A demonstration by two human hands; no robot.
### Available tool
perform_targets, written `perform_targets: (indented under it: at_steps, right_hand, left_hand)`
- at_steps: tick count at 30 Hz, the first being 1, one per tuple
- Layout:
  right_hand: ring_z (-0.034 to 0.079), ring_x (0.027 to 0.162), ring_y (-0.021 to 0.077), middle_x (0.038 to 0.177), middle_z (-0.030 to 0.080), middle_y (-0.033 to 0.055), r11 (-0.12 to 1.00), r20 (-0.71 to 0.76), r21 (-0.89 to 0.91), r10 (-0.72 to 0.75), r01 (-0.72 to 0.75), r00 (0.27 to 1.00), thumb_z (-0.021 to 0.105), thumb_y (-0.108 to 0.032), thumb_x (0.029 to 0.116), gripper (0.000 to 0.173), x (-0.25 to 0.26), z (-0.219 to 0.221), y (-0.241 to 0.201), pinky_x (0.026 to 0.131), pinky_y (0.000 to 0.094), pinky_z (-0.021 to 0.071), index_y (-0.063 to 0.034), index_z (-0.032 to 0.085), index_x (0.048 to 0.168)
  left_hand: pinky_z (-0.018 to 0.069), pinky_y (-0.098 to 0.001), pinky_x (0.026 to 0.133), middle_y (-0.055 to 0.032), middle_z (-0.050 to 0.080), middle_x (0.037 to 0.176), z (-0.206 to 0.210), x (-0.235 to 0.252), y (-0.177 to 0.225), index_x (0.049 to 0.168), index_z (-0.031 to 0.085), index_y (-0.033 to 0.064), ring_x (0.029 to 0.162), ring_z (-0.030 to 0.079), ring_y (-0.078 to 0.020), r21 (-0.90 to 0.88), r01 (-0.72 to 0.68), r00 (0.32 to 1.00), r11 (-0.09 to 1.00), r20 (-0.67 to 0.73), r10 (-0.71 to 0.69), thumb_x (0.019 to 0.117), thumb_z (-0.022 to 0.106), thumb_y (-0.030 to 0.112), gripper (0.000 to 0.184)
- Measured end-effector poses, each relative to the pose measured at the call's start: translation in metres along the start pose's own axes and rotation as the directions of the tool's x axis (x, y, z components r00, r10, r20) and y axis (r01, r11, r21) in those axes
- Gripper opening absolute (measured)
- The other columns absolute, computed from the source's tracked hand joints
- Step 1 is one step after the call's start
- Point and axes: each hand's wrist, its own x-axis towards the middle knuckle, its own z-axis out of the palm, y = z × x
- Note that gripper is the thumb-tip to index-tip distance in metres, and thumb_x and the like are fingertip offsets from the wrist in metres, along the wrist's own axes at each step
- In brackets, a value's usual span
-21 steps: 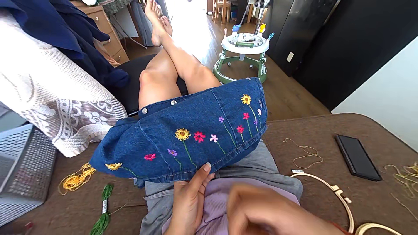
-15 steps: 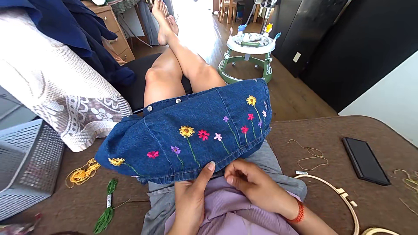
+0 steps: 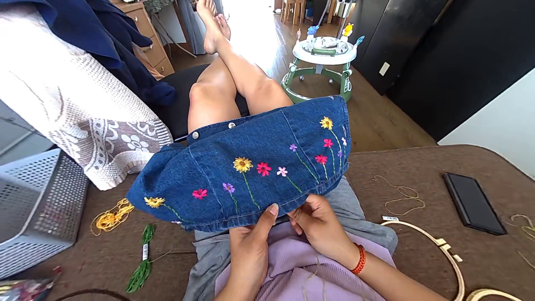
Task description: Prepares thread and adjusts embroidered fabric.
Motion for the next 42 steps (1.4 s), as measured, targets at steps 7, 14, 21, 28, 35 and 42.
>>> perform_targets:
  at_steps: [7, 14, 21, 28, 35, 42]
  right_hand:
    - [0.057, 0.059, -0.0039, 0.072, 0.067, -0.0083, 0.996, -0.01, -0.033, -0.08, 0.079, 0.997, 0.061, 0.001, 0.0952, 0.015, 0.002, 0.0, 0.003, 0.055, 0.0134, 0.0487, -0.0094, 0.071, 0.09]
    - [0.059, 0.061, -0.0029, 0.072, 0.068, -0.0067, 0.997, -0.037, -0.014, -0.082, 0.081, 0.996, 0.062, 0.003, 0.0933, 0.017, 0.002, 0.002, 0.001, 0.057, 0.0137, 0.0498, -0.0096, 0.072, 0.088]
    - [0.063, 0.059, 0.0041, 0.075, 0.073, 0.0033, 0.994, -0.053, 0.112, -0.004, 0.01, 0.999, 0.066, 0.009, 0.0896, 0.014, 0.004, 0.007, -0.01, 0.056, 0.0179, 0.0544, -0.0023, 0.074, 0.092]
    - [0.074, 0.091, 0.0067, 0.096, 0.077, -0.0009, 0.928, 0.009, -0.354, -0.119, 0.114, 0.993, 0.064, -0.01, 0.0957, 0.012, -0.014, -0.03, -0.026, 0.084, 0.0252, 0.062, -0.0066, 0.072, 0.103]
    - [0.064, 0.102, 0.0062, 0.107, 0.069, -0.0048, 0.466, 0.22, -0.753, -0.487, 0.465, 0.845, 0.065, -0.03, 0.1001, 0.02, -0.006, -0.021, -0.06, 0.083, 0.0229, 0.0563, -0.0187, 0.073, 0.115]
    - [0.063, 0.101, 0.0091, 0.094, 0.068, -0.0054, 0.615, 0.427, -0.535, -0.394, 0.579, 0.814, 0.058, -0.015, 0.1012, 0.015, 0.03, 0.0, -0.068, 0.092, 0.0268, 0.0532, -0.0131, 0.069, 0.091]
  left_hand:
    - [0.0629, -0.0343, 0.081, -0.0121, 0.075, 0.094, -0.001, -0.001, -0.001, 0.107, 0.063, -0.0027, 0.087, 0.075, -0.0177, 0.01, -0.024, 1.0, 1.0, 0.018, 0.024, 0.0817, 0.07, -0.01, 0.028]
    - [0.0627, -0.0346, 0.083, -0.0115, 0.075, 0.095, -0.001, -0.001, 0.0, 0.108, 0.064, -0.0018, 0.088, 0.075, -0.0175, 0.031, -0.037, 0.999, 0.999, 0.038, 0.036, 0.0814, 0.071, -0.009, 0.028]
    - [0.0633, -0.0353, 0.082, -0.0134, 0.075, 0.092, -0.003, 0.0, -0.001, 0.104, 0.066, -0.003, 0.085, 0.075, -0.0189, 0.039, -0.042, 0.996, 0.998, 0.075, 0.039, 0.0815, 0.071, -0.011, 0.024]
    - [0.0632, -0.0366, 0.086, -0.0124, 0.075, 0.095, -0.003, 0.001, 0.003, 0.108, 0.064, -0.0029, 0.089, 0.075, -0.0187, -0.017, -0.035, 0.999, 0.999, 0.036, 0.035, 0.0768, 0.073, -0.013, 0.034]
    - [0.0632, -0.0358, 0.086, -0.0111, 0.076, 0.095, -0.004, 0.0, 0.001, 0.107, 0.064, -0.003, 0.09, 0.075, -0.0174, 0.039, -0.091, 0.991, 0.995, 0.098, 0.087, 0.0774, 0.074, -0.012, 0.032]
    - [0.0625, -0.0319, 0.086, -0.0081, 0.076, 0.095, -0.009, 0.005, -0.001, 0.104, 0.069, -0.0017, 0.091, 0.075, -0.0144, 0.142, -0.209, 0.973, 0.968, 0.13, 0.191, 0.0781, 0.075, -0.01, 0.028]
